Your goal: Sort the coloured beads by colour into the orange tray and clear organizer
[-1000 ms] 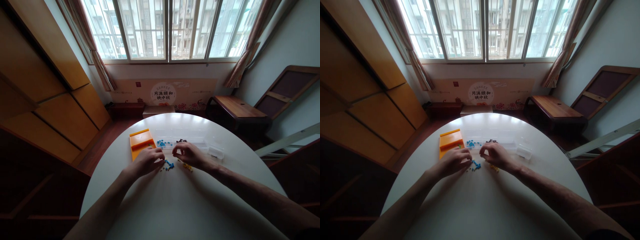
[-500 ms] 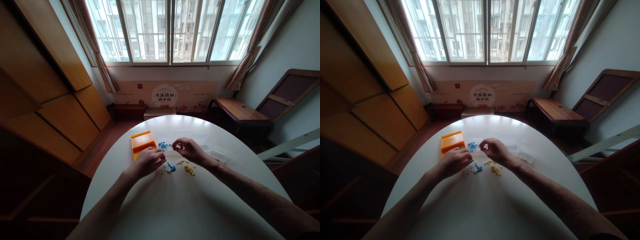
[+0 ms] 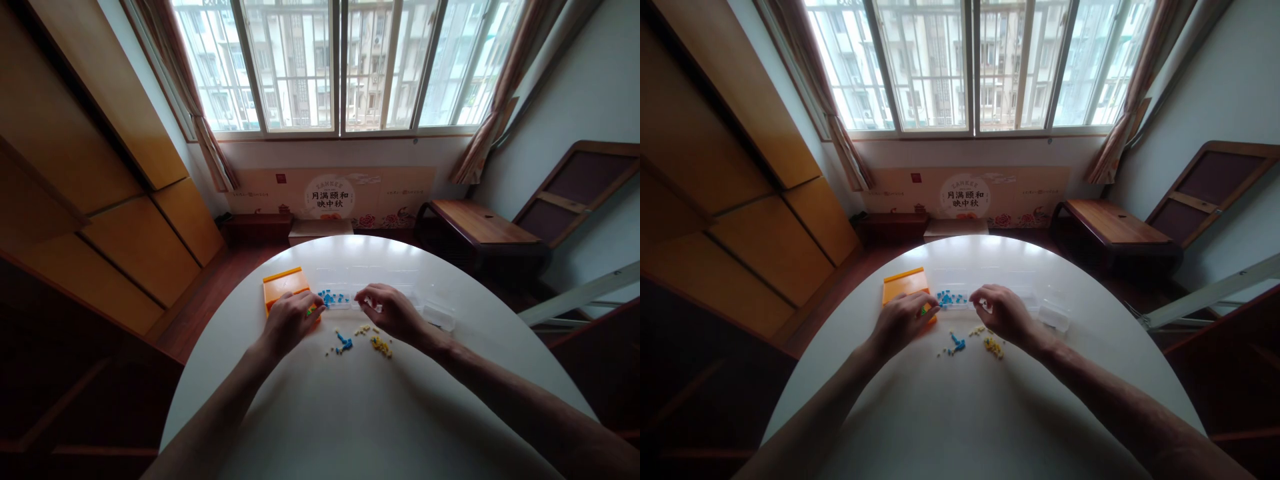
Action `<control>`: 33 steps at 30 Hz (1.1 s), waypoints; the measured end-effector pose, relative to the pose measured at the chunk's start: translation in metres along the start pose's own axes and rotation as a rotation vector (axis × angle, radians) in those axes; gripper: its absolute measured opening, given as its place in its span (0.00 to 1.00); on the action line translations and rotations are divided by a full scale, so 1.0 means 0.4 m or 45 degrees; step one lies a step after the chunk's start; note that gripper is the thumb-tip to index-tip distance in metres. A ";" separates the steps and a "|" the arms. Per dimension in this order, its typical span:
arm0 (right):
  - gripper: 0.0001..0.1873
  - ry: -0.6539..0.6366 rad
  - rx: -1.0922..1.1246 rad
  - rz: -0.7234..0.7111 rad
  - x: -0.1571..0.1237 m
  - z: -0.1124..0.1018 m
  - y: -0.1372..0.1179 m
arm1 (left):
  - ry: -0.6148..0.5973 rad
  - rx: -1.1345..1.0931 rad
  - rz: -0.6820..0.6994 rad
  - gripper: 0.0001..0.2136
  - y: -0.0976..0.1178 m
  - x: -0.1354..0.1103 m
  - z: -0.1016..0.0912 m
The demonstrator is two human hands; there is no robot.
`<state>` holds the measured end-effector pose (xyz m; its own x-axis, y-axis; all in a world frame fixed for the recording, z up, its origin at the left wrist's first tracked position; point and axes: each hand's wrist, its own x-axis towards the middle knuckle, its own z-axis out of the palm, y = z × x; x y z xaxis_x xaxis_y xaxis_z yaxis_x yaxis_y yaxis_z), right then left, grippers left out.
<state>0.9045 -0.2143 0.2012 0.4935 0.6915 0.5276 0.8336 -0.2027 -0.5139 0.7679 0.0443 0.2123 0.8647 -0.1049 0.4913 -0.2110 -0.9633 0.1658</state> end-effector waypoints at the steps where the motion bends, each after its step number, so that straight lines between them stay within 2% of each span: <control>1: 0.10 -0.033 0.022 -0.019 -0.019 -0.011 -0.002 | 0.009 0.007 -0.020 0.08 0.001 0.004 -0.001; 8: 0.06 -0.120 -0.057 -0.077 -0.127 -0.060 -0.004 | 0.091 0.094 -0.060 0.08 0.007 0.050 0.020; 15: 0.04 -0.164 -0.041 -0.001 -0.155 -0.066 -0.007 | 0.070 0.043 0.103 0.08 0.003 0.043 0.037; 18: 0.05 -0.208 -0.118 -0.018 -0.157 -0.058 -0.012 | 0.012 -0.039 0.244 0.09 0.014 0.024 0.034; 22: 0.06 -0.261 -0.185 0.024 -0.152 -0.050 -0.020 | -0.161 -0.202 0.369 0.06 0.030 0.004 0.025; 26: 0.04 -0.273 -0.204 0.023 -0.148 -0.048 -0.027 | -0.264 -0.272 0.341 0.05 0.032 -0.005 0.021; 33: 0.03 -0.280 -0.238 0.018 -0.149 -0.046 -0.033 | -0.307 -0.300 0.346 0.05 0.020 -0.009 0.033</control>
<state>0.8687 -0.2656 0.1889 0.4570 0.8170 0.3515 0.8682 -0.3238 -0.3761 0.7692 0.0336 0.2006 0.8391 -0.4288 0.3348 -0.5201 -0.8129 0.2622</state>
